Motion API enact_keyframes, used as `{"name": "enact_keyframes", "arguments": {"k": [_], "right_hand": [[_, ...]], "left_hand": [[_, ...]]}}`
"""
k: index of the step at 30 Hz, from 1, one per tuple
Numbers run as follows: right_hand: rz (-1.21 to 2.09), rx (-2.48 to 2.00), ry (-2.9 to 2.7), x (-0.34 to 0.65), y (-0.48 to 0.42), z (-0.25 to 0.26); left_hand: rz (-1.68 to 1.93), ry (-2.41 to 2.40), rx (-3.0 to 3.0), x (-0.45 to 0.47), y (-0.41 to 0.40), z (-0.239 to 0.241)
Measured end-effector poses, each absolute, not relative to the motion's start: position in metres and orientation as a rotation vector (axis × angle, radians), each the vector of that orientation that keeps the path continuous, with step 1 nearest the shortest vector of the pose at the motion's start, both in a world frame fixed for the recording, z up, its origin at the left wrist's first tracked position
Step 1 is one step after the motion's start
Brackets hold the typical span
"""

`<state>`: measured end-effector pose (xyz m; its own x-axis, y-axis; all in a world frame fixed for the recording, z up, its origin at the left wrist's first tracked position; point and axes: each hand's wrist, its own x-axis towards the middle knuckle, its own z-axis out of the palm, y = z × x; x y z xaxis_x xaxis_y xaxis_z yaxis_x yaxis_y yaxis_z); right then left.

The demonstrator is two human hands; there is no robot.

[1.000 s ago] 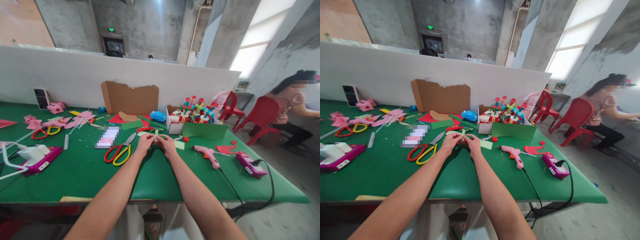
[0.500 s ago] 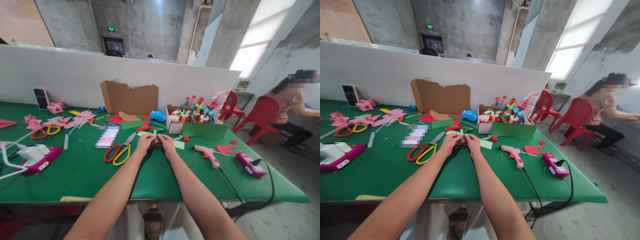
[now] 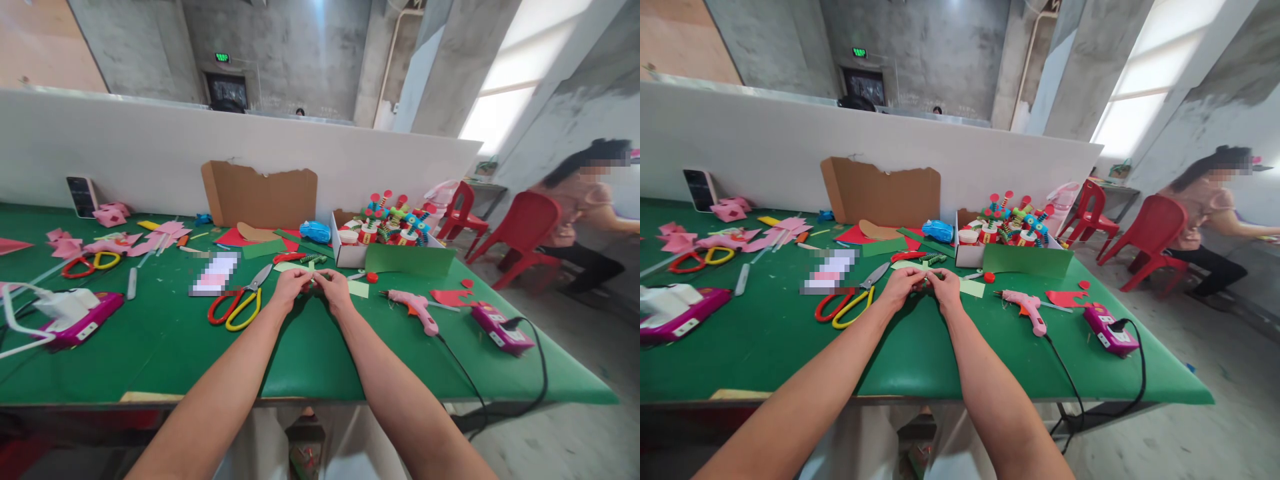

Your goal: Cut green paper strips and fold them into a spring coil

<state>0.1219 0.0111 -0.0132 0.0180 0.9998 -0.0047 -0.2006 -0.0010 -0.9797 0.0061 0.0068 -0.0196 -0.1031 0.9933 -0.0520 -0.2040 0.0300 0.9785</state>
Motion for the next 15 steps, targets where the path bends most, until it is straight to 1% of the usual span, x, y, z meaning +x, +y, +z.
{"name": "enact_keyframes", "arguments": {"k": [15], "right_hand": [[1.337,-1.034,-0.993,0.1251,0.0108,-0.0084]], "left_hand": [[1.359,1.125,0.981,0.0078,0.0036,-0.0122]]}}
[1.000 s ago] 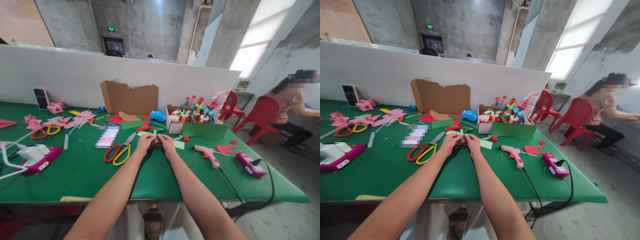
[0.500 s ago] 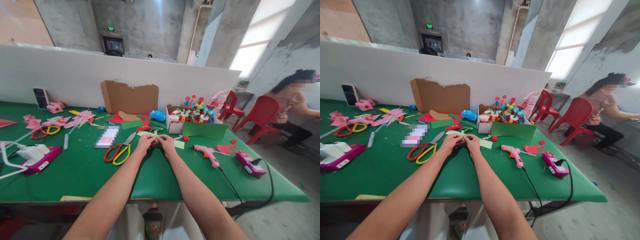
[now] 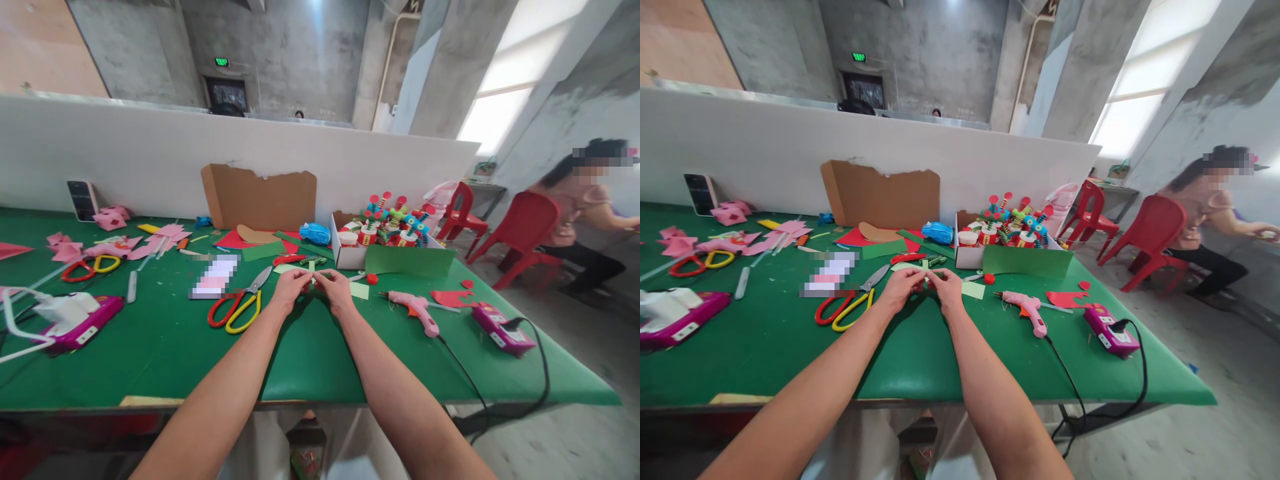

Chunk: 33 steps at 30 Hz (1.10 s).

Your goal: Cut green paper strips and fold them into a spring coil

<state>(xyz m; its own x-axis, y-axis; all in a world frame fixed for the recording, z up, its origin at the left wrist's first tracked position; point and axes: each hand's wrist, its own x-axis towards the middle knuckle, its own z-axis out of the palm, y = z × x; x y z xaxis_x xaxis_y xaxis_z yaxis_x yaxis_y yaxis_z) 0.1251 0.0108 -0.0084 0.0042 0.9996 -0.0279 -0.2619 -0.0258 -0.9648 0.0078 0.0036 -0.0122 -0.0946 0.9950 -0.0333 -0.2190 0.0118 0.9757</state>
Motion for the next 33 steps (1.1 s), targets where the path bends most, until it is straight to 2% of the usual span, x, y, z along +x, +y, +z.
{"name": "enact_keyframes", "arguments": {"k": [9,13,19,33], "right_hand": [[1.334,-0.948,-0.76,0.13,0.017,-0.006],[1.479,-0.901,-0.584,0.133,0.018,-0.005],[1.641,-0.917,-0.717,0.126,0.015,-0.012],[1.661,-0.894,-0.68,0.122,0.014,-0.014]], "left_hand": [[1.44,1.19,0.903,0.005,0.006,-0.01],[1.439,1.088,0.825,0.006,0.006,-0.009],[1.382,1.014,0.843,0.007,0.004,-0.009],[1.362,1.042,0.833,0.008,0.002,-0.008]]}}
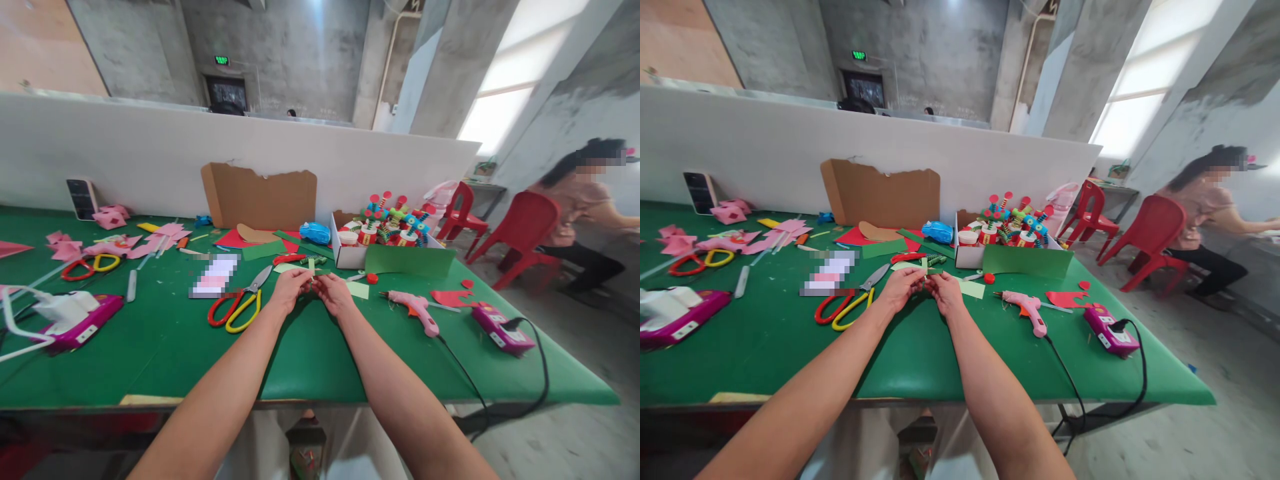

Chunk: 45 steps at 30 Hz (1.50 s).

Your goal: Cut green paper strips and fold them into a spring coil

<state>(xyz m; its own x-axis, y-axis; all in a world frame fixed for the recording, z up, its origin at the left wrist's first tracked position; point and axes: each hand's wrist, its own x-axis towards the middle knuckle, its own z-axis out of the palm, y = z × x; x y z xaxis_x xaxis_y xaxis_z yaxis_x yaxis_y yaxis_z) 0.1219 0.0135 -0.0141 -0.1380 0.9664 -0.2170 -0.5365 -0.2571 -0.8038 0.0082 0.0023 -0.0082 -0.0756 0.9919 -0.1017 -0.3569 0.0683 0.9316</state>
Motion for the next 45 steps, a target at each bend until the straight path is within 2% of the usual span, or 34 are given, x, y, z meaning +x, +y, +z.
{"name": "enact_keyframes", "arguments": {"k": [22,36,45], "right_hand": [[1.633,-0.883,-0.761,0.122,0.0139,-0.0166],[1.262,-0.968,-0.884,0.1224,0.0152,-0.014],[1.32,-0.927,-0.866,0.1216,0.0152,-0.0154]], "left_hand": [[1.392,1.139,0.923,0.0076,0.0051,-0.0113],[1.35,1.167,1.056,0.0102,0.0011,-0.0089],[1.406,1.113,0.969,0.0094,0.0004,-0.0082]]}}
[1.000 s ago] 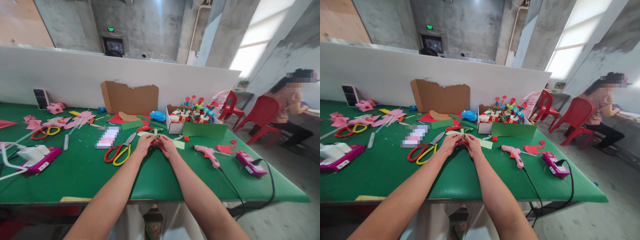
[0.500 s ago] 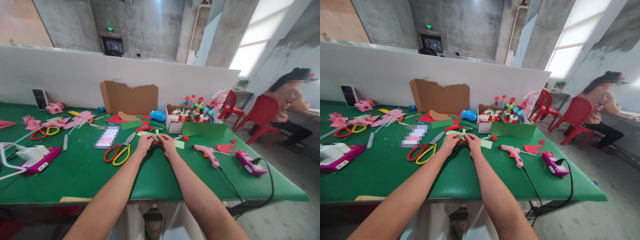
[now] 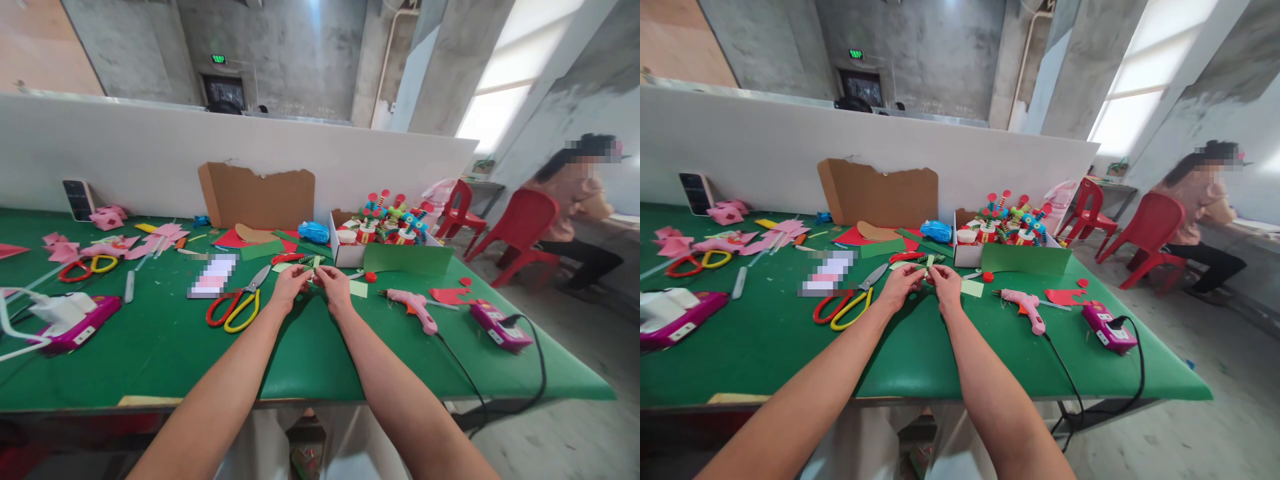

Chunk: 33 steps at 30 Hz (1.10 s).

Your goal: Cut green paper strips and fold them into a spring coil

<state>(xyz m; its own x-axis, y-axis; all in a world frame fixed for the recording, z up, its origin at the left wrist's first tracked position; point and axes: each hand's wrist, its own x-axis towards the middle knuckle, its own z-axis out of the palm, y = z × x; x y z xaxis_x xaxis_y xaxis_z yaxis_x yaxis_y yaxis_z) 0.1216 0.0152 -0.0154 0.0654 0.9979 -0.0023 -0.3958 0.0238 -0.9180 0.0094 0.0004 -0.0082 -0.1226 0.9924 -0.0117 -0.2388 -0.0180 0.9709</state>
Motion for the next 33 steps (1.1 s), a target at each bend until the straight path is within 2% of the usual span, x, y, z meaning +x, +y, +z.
{"name": "enact_keyframes", "arguments": {"k": [9,33], "right_hand": [[1.57,-0.885,-0.806,0.1259,0.0146,-0.0159],[1.576,-0.898,-0.873,0.1268,0.0151,-0.0154]], "left_hand": [[1.411,1.168,0.989,0.0048,0.0033,-0.0107],[1.472,1.24,1.106,0.007,0.0041,-0.0135]]}}
